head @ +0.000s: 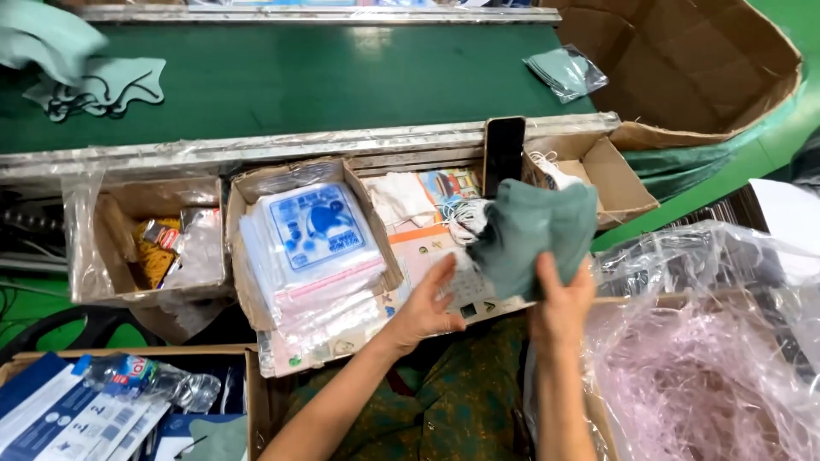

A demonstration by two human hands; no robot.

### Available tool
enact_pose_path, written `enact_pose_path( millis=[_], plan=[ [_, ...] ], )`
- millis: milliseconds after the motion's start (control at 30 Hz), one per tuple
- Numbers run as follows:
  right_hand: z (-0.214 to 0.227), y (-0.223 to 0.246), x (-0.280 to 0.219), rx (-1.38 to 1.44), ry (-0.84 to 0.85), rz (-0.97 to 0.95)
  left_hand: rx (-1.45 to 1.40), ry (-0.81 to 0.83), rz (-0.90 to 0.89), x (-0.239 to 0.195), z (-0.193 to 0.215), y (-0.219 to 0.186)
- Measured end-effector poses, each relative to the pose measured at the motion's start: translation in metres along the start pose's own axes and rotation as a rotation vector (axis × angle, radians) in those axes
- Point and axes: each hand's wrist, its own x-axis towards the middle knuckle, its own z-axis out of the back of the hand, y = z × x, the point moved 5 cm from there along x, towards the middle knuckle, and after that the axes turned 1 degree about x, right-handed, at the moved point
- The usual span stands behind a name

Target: The recorder is packing face masks into plastic bags and boxes at a factory workstation.

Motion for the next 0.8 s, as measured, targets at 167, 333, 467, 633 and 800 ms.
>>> enact_pose_path(
  millis=[167, 333, 467, 633, 800],
  plan=[
    [-0.006, -0.074, -0.036, 0.017, 0.038, -0.147, -0.081, 0.014, -0.271, -0.007, -0.018, -0.045],
    [-0.007, 0.003, -0.022, -0.478, 0.153, 0.227, 0.312, -0.231, -0.347, -0.020, 0.020, -0.039],
    [-0.023, 0.004, -0.014, -0.902, 0.419, 0.474, 0.473, -0.059, -0.342, -0.024, 0.013, -0.042],
    [0.023, -0.118, -0.021, -0.676, 0.635, 0.001, 0.733, -0.197, -0.525, -0.010, -0.001, -0.048],
    [-0.002, -0.086, -0.037, -0.751, 0.830, 0.232, 0.672, -0.147, -0.305, -0.025, 0.006, -0.047]
  ],
)
